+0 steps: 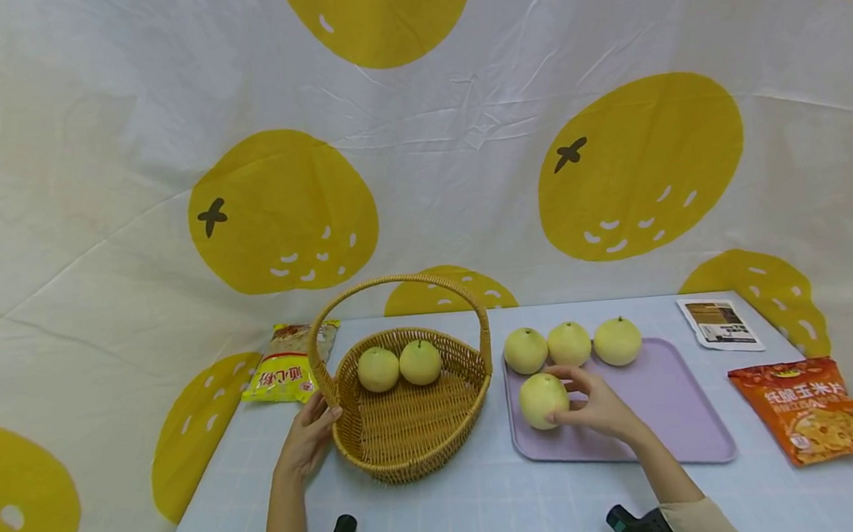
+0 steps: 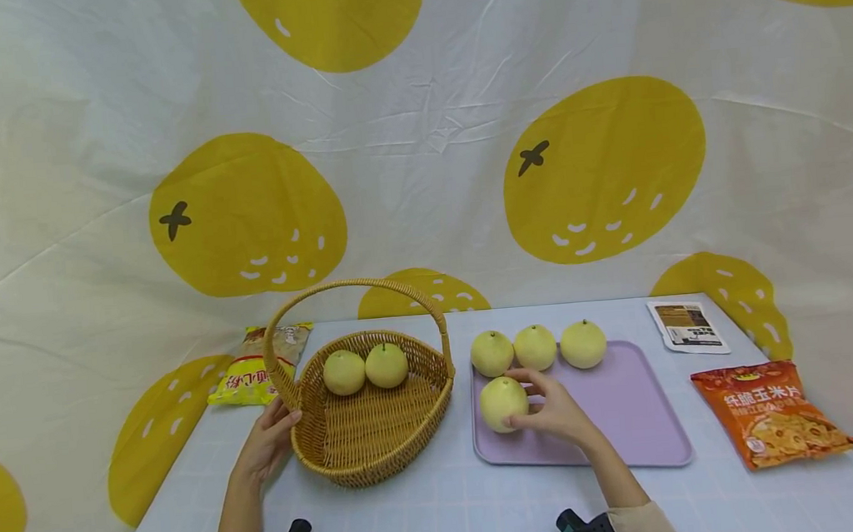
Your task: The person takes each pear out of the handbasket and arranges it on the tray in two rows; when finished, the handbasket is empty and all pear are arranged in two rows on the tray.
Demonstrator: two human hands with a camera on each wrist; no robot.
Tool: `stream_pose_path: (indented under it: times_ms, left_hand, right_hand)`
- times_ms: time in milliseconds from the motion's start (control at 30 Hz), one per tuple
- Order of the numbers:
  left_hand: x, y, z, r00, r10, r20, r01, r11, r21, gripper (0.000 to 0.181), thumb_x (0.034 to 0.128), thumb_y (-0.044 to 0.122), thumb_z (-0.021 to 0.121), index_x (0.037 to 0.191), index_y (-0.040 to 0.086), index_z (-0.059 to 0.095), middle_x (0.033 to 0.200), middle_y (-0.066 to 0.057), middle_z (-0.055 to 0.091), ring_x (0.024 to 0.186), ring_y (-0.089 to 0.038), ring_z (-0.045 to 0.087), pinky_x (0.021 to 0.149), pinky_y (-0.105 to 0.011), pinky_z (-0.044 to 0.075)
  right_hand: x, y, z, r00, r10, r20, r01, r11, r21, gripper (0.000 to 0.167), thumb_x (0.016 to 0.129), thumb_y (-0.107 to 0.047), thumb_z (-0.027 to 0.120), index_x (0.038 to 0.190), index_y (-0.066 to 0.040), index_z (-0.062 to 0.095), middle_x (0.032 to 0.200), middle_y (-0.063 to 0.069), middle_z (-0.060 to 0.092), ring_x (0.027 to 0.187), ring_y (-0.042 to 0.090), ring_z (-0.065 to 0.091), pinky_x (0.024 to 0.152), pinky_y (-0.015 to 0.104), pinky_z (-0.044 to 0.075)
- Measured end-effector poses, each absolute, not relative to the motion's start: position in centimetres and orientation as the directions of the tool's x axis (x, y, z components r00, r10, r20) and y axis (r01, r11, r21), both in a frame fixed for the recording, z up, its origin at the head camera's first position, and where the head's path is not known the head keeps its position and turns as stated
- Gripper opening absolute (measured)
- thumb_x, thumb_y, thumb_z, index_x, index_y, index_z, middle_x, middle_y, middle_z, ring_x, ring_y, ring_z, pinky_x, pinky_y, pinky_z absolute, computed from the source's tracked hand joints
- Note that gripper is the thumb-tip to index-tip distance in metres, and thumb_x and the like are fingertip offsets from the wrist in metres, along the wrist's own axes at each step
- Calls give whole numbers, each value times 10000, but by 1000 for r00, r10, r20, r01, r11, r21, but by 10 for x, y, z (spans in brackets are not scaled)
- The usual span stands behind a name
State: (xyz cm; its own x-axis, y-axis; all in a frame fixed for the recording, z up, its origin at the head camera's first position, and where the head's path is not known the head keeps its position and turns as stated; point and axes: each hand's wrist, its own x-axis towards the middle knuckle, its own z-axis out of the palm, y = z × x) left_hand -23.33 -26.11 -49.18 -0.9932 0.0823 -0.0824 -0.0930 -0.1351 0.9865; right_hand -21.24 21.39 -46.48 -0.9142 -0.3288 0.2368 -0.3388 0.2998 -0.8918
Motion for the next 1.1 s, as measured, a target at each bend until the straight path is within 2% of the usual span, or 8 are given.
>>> stream_pose_path:
  times_ms: [233, 333, 633, 700, 767, 833, 933, 1100]
  left_hand:
    - [-233, -261, -492, -992, 77, -96, -106, -141, 984, 704, 918, 85, 577, 1504, 76, 187, 1540, -199, 152, 1301, -289, 346, 888, -233, 464]
    - [-233, -261, -492, -992, 77, -98, -108, -145, 983, 696, 920, 79, 572, 1502, 74, 190, 1539, -197, 156, 1273, -243, 382, 888, -226, 462]
    - [-232, -259, -489, -991, 93, -95, -110, -174, 979, 707, 930, 53, 550, 1509, 60, 144, 1551, -198, 109, 1346, -340, 265, 885, -206, 454]
    - [-232, -259, -490, -991, 90, -96, -111, -171, 979, 711, 929, 58, 552, 1509, 57, 140, 1551, -201, 104, 1349, -348, 260, 883, -208, 456]
    - [-232, -260, -490, -991, 89, -97, -111, -167, 980, 714, 928, 63, 555, 1509, 55, 138, 1550, -204, 103, 1352, -355, 257, 881, -208, 457]
    - [-232, -260, -491, -992, 86, -97, -110, -160, 981, 715, 926, 69, 560, 1507, 51, 143, 1548, -206, 110, 1350, -358, 264, 878, -210, 460]
    - [-232, -260, -491, -992, 86, -90, -102, -157, 982, 712, 923, 70, 563, 1503, 39, 152, 1543, -217, 120, 1331, -340, 300, 878, -218, 465]
    - [-232, -261, -492, -993, 94, -71, -85, -162, 983, 696, 922, 56, 559, 1496, 26, 167, 1534, -229, 137, 1285, -279, 368, 883, -229, 469]
  right_hand:
    - [-213, 210, -470, -919, -344, 193, -310, 330, -892, 690, 715, -104, 804, 1295, 57, 467, 1277, 229, 506, 1078, 408, 509, 815, 298, 513]
    - [-214, 210, -471, -915, -352, 195, -315, 326, -891, 685, 714, -91, 802, 1287, 67, 463, 1263, 233, 511, 1066, 403, 517, 810, 308, 518]
    - [-214, 205, -469, -890, -397, 226, -376, 357, -855, 669, 709, -95, 803, 1266, 73, 474, 1223, 253, 524, 1034, 411, 527, 778, 307, 526]
    - [-214, 205, -468, -887, -406, 219, -384, 385, -839, 677, 714, -115, 804, 1274, 69, 471, 1232, 247, 524, 1044, 416, 528, 780, 334, 533]
    - [-213, 206, -465, -886, -404, 228, -403, 429, -809, 686, 721, -152, 807, 1281, 62, 474, 1247, 246, 528, 1063, 432, 527, 807, 411, 525]
    - [-212, 205, -461, -887, -383, 256, -425, 463, -778, 684, 732, -181, 805, 1286, 56, 482, 1258, 245, 532, 1089, 452, 519, 840, 492, 498]
    - [-210, 201, -452, -873, -325, 365, -486, 503, -715, 625, 749, -184, 795, 1260, 50, 521, 1235, 232, 564, 1103, 436, 529, 863, 535, 472]
    - [-207, 184, -435, -773, -252, 582, -621, 485, -616, 456, 742, -63, 782, 1155, 18, 608, 1118, 143, 636, 1013, 323, 592, 846, 417, 512]
